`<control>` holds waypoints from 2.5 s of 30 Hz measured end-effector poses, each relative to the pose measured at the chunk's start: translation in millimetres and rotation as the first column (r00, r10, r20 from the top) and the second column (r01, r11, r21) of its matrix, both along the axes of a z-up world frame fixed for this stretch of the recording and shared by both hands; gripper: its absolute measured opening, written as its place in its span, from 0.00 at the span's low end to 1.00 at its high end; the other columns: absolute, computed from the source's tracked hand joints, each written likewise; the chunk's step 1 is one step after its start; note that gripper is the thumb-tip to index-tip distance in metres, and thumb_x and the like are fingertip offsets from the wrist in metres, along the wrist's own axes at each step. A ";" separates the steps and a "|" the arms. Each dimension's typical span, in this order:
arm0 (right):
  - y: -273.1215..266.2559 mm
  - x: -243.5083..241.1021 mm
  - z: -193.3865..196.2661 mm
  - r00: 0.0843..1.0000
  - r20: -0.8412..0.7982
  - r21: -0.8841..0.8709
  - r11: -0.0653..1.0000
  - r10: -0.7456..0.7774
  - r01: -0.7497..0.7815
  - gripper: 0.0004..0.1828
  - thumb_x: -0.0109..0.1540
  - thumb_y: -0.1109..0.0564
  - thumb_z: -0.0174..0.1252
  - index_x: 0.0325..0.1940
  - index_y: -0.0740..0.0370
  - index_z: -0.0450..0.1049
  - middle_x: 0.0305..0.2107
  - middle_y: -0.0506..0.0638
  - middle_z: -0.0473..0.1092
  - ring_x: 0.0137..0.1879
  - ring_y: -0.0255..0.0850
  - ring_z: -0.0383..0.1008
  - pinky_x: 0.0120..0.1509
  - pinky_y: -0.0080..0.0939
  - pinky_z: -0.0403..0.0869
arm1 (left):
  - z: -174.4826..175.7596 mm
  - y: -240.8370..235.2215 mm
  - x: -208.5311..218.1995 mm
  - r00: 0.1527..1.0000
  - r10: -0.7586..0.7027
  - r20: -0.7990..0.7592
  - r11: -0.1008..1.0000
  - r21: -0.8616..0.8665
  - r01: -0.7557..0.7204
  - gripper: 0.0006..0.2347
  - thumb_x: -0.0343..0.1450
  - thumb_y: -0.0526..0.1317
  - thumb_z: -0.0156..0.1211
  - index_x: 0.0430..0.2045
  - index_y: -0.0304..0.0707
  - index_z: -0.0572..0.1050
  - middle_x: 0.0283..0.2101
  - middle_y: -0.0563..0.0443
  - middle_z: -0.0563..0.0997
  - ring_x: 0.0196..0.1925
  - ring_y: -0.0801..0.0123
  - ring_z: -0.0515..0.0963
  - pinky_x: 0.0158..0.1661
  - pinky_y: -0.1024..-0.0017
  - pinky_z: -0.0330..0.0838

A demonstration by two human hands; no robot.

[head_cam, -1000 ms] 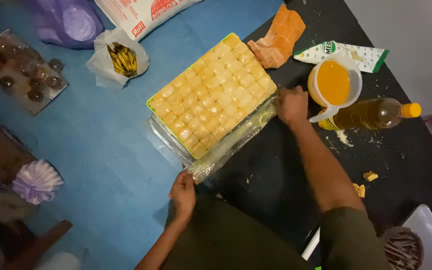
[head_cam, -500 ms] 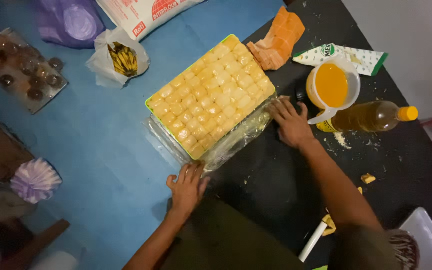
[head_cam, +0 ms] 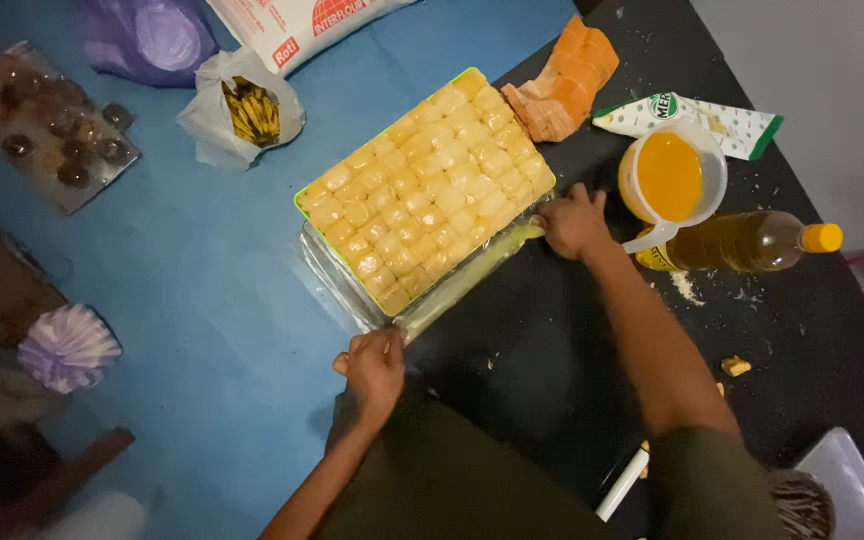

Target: The person flattens small dough pieces with a rolling pin, spreads a dark filling on them, and folds them into rectangular pastries. The finished pastries are placed on a metal tray.

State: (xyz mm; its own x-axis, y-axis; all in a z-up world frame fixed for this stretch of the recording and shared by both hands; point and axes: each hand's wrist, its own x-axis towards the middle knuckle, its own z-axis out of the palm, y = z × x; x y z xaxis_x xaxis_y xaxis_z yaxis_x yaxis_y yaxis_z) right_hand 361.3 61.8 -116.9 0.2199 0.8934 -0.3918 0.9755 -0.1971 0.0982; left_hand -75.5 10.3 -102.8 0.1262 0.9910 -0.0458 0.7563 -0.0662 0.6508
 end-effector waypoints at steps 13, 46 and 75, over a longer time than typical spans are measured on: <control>-4.3 -20.0 24.1 0.993 0.052 0.533 0.844 -0.106 0.062 0.21 0.60 0.43 0.68 0.48 0.57 0.74 0.44 0.52 0.65 0.54 0.55 0.66 0.53 0.59 0.67 | -7.0 28.3 -30.6 0.992 0.071 -0.108 0.966 0.254 -0.041 0.04 0.72 0.48 0.63 0.27 0.61 0.78 0.26 0.68 0.76 0.40 0.71 0.78 0.48 0.61 0.52; -128.1 -135.9 91.0 0.910 -0.367 0.779 0.472 -0.190 0.413 0.02 0.67 0.58 0.64 0.43 0.54 0.82 0.40 0.51 0.77 0.49 0.56 0.76 0.60 0.54 0.70 | 52.6 189.4 -27.7 1.000 -0.004 -0.020 0.952 0.306 0.010 0.12 0.70 0.44 0.64 0.47 0.58 0.78 0.48 0.64 0.79 0.53 0.67 0.76 0.52 0.52 0.48; 33.7 -27.8 45.7 0.863 -0.394 0.373 0.804 -0.315 0.463 0.24 0.58 0.59 0.56 0.59 0.56 0.72 0.40 0.55 0.66 0.47 0.50 0.66 0.59 0.51 0.62 | 130.2 255.2 144.2 0.877 -0.360 0.319 0.909 -0.091 0.407 0.11 0.72 0.43 0.63 0.49 0.60 0.79 0.54 0.64 0.79 0.61 0.63 0.75 0.53 0.59 0.51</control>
State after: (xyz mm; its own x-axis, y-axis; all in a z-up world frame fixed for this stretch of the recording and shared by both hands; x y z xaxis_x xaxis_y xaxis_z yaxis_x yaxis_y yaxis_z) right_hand 333.5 95.5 -71.2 0.5258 0.8465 -0.0830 0.7705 -0.5154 -0.3752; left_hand 68.7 265.5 27.4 0.5254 0.8458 -0.0928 0.4689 -0.1967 0.8611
